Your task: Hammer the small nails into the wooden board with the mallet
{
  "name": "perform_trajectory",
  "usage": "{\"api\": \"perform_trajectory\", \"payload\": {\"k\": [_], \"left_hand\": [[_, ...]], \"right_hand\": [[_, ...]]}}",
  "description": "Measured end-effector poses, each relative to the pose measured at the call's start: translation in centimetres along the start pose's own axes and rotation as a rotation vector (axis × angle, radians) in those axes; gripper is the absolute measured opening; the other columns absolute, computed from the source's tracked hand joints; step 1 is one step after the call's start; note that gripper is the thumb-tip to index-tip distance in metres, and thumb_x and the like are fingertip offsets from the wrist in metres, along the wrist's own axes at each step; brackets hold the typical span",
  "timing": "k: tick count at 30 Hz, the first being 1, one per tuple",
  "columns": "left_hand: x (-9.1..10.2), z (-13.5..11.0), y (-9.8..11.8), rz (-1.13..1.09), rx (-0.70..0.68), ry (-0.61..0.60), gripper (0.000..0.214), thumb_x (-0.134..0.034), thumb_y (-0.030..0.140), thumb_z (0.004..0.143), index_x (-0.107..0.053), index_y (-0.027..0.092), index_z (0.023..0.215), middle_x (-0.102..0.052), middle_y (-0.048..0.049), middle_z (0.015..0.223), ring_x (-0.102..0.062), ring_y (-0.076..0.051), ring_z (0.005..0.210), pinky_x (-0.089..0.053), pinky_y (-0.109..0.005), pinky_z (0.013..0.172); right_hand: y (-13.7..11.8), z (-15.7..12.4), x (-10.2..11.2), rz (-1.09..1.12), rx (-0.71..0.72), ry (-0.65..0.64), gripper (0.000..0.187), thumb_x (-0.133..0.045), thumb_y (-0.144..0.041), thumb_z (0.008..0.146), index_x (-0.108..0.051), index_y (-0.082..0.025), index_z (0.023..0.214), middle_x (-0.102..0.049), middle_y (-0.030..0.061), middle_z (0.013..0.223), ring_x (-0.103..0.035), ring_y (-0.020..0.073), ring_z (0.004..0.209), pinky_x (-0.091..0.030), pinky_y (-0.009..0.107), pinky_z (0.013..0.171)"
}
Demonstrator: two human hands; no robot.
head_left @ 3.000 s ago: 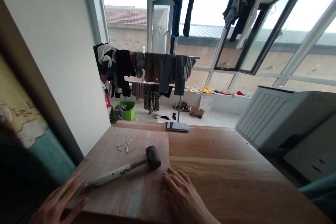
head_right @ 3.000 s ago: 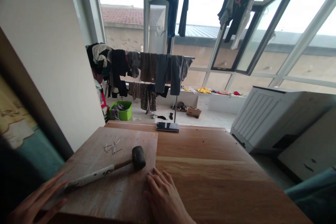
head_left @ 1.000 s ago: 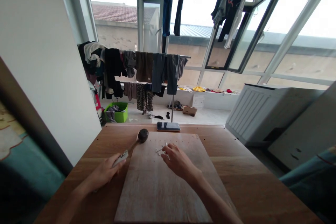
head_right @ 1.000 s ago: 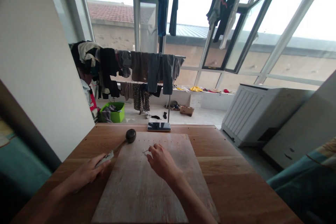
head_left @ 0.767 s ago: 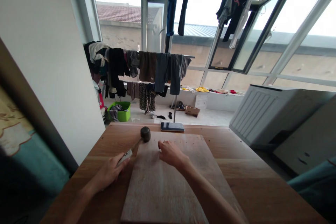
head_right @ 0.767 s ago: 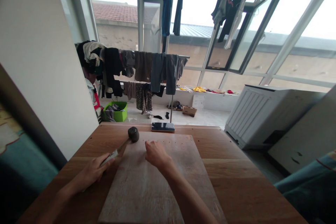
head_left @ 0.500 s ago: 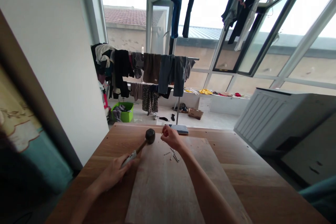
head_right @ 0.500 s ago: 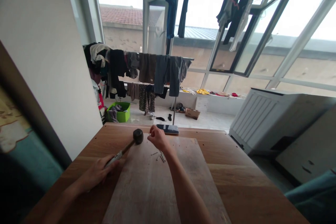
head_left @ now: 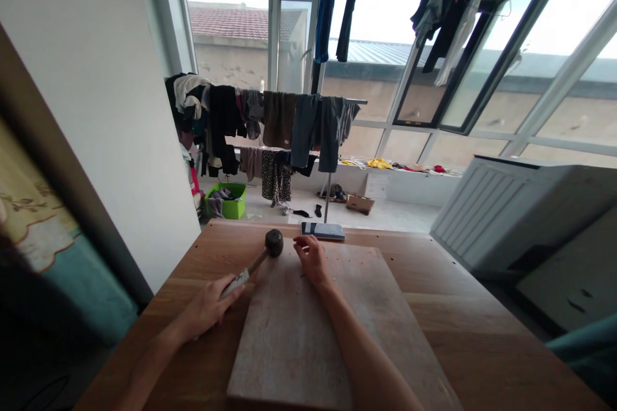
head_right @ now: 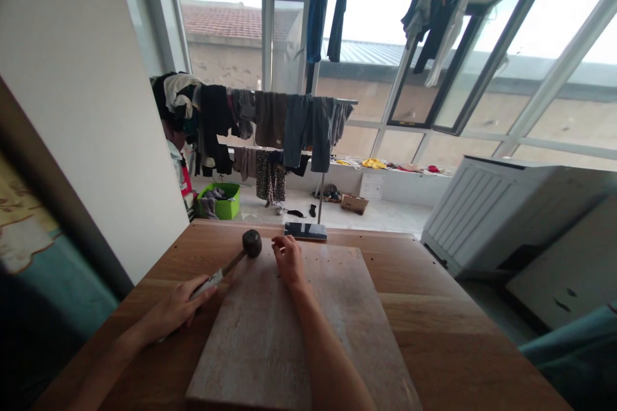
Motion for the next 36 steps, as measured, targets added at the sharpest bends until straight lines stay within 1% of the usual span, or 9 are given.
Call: {"api": "perform_trajectory", "payload": {"k": [2,5,7,11,16,21,26,32,36], "left_hand": [[0.0,0.0,-0.1,0.004,-0.006,0.005,0.054,-0.042,0.068,0.087,-0.058,0.018,0.097,-0.055,0.0031,0.064,-0.052,-0.013,0.044,-0.037,-0.022,0.041],[0.0,0.0,0.0,0.005,-0.016,0.009,0.052,-0.042,0.067,0.087,-0.058,0.018,0.094,-0.054,0.0035,0.061,-0.051,-0.013,0.044,-0.036,-0.022,0.042],[0.0,0.0,0.0,0.001,-0.017,0.011,0.051,-0.043,0.067,0.087,-0.057,0.019,0.094,-0.053,0.0039,0.061,-0.050,-0.013,0.044,-0.036,-0.022,0.042],[-0.1,0.0,0.0,0.010,-0.011,0.008,0.050,-0.042,0.067,0.088,-0.056,0.019,0.094,-0.054,0.0036,0.063,-0.051,-0.013,0.044,-0.036,-0.022,0.041],[-0.2,0.1,-0.2,0.026,-0.017,0.001,0.049,-0.040,0.066,0.089,-0.055,0.020,0.089,-0.053,0.0038,0.063,-0.050,-0.012,0.045,-0.036,-0.022,0.041],[-0.1,0.1,0.0,0.030,-0.014,0.010,0.049,-0.041,0.066,0.088,-0.055,0.019,0.091,-0.054,0.0039,0.064,-0.052,-0.013,0.045,-0.037,-0.022,0.042],[-0.1,0.0,0.0,0.021,-0.030,0.036,0.052,-0.041,0.066,0.089,-0.058,0.018,0.093,-0.054,0.0041,0.061,-0.050,-0.012,0.043,-0.036,-0.023,0.042],[-1.2,-0.2,1.3,-0.123,-0.075,0.064,0.054,-0.044,0.069,0.088,-0.058,0.017,0.096,-0.049,0.0056,0.059,-0.044,-0.010,0.043,-0.035,-0.022,0.043],[-2.0,-0.3,2.2,-0.188,-0.124,0.079,0.057,-0.045,0.070,0.088,-0.059,0.016,0.096,-0.049,0.0049,0.061,-0.042,-0.009,0.042,-0.033,-0.021,0.041]], "right_hand": [[-0.4,-0.2,-0.1,-0.006,0.025,-0.034,0.019,-0.059,-0.022,0.089,-0.077,-0.020,0.096,-0.067,0.0059,0.089,-0.065,0.0171,0.076,-0.053,0.029,0.074],[-1.2,-0.5,-0.2,-0.091,0.093,-0.077,0.019,-0.061,-0.026,0.092,-0.079,-0.022,0.098,-0.067,0.0073,0.094,-0.064,0.0185,0.081,-0.051,0.030,0.079],[-1.6,-0.7,-0.4,-0.166,0.117,-0.117,0.020,-0.061,-0.024,0.092,-0.079,-0.022,0.100,-0.068,0.0083,0.098,-0.065,0.0191,0.087,-0.050,0.029,0.082],[-1.6,-0.7,-0.6,-0.211,0.074,-0.187,0.022,-0.060,-0.014,0.092,-0.078,-0.020,0.103,-0.075,0.0070,0.098,-0.069,0.0187,0.091,-0.049,0.025,0.085],[-1.3,-0.6,-0.8,-0.254,0.039,-0.201,0.027,-0.056,-0.010,0.091,-0.078,-0.021,0.102,-0.077,0.0060,0.100,-0.069,0.0196,0.094,-0.048,0.026,0.089],[-1.1,-0.6,-1.1,-0.296,0.026,-0.206,0.030,-0.055,-0.010,0.090,-0.078,-0.018,0.107,-0.074,0.0095,0.100,-0.066,0.0218,0.099,-0.047,0.029,0.093],[-1.1,-0.6,-1.2,-0.283,0.037,-0.211,0.030,-0.055,-0.010,0.089,-0.076,-0.019,0.109,-0.073,0.0086,0.100,-0.065,0.0205,0.099,-0.047,0.028,0.093],[-0.6,-0.6,-1.1,-0.240,-0.001,-0.184,0.048,-0.058,-0.011,0.086,-0.059,-0.020,0.133,-0.074,0.0061,0.096,-0.065,0.0215,0.092,-0.049,0.034,0.090],[-0.3,-0.7,-1.0,-0.219,-0.016,-0.163,0.053,-0.061,-0.011,0.082,-0.057,-0.022,0.134,-0.073,0.0047,0.093,-0.064,0.0227,0.092,-0.049,0.036,0.088]]}}
Point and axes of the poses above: each hand's wrist, its own z-axis towards the middle knuckle, its own x-axis out of the back of the hand, y = z × x, the point moved 4 cm from there along z, towards the middle knuckle
